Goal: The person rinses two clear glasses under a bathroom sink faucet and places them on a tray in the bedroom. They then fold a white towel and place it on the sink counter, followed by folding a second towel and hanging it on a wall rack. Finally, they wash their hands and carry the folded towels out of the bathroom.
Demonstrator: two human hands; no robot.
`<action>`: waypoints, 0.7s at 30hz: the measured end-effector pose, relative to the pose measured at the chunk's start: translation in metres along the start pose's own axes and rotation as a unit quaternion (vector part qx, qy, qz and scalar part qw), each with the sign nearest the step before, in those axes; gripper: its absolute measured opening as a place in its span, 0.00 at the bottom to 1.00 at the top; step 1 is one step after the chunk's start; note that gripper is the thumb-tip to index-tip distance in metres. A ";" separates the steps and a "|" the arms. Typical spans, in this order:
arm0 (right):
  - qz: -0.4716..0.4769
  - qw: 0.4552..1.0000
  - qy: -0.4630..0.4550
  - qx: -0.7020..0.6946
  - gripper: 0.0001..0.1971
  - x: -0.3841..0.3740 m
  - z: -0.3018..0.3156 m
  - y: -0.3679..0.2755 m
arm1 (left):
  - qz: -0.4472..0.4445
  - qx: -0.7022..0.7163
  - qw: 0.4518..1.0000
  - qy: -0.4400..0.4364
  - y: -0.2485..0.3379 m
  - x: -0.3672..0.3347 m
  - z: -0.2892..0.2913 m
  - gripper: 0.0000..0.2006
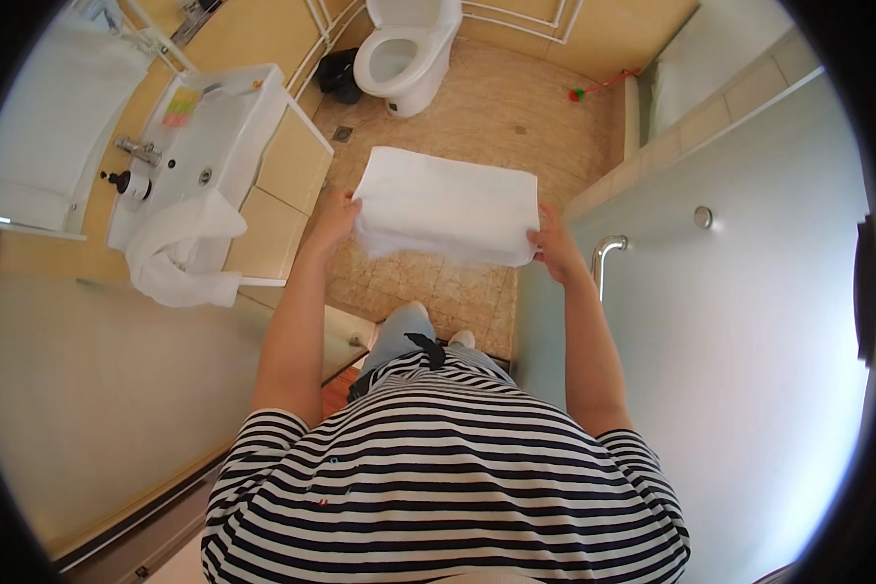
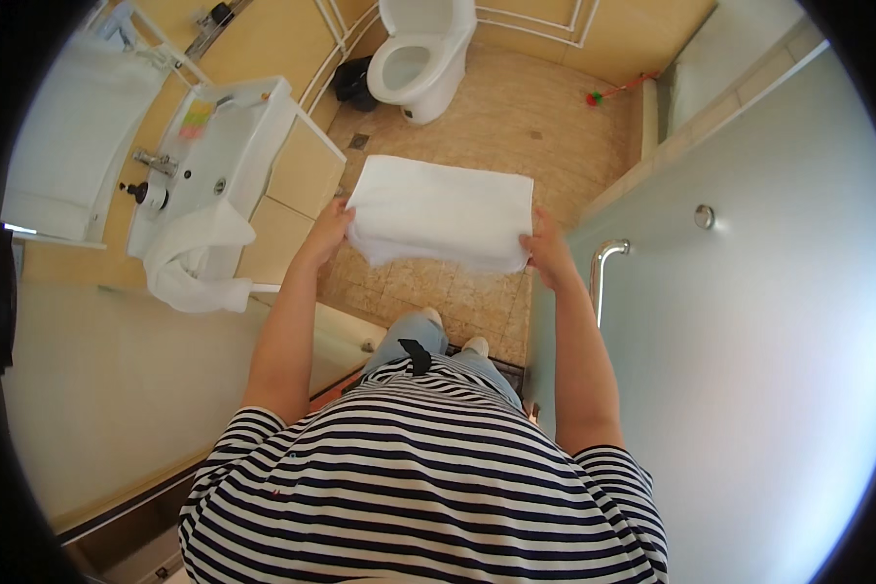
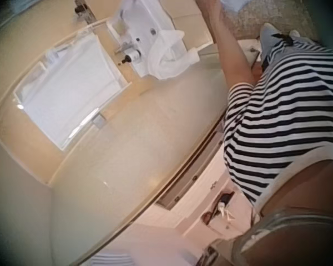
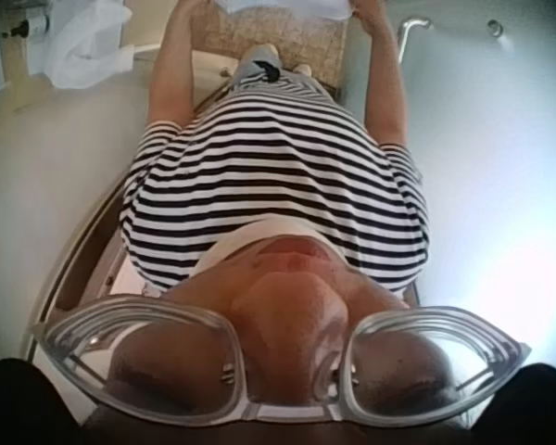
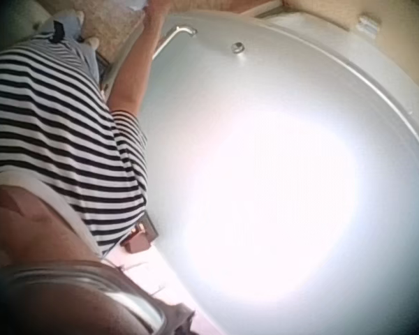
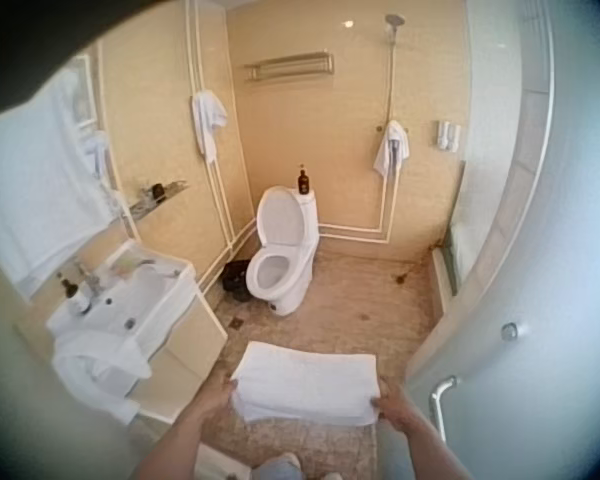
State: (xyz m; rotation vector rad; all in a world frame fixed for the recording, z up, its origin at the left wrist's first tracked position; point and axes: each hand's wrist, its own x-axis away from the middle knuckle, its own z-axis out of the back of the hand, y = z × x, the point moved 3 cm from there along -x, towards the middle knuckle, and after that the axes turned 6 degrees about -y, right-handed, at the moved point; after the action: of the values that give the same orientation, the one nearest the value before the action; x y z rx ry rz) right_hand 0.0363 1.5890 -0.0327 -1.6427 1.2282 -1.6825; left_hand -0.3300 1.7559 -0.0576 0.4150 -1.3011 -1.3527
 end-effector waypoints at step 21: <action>0.260 0.744 -0.164 0.593 0.13 -0.207 -0.194 -0.158 | -0.240 -0.232 0.904 0.267 0.062 -0.040 0.181 0.14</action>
State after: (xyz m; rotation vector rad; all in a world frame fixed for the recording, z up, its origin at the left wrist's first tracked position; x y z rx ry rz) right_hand -0.0776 1.8887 0.0167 -0.6247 0.1862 -1.2202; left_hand -0.4422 1.8864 0.0351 0.7381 -0.4066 -1.7391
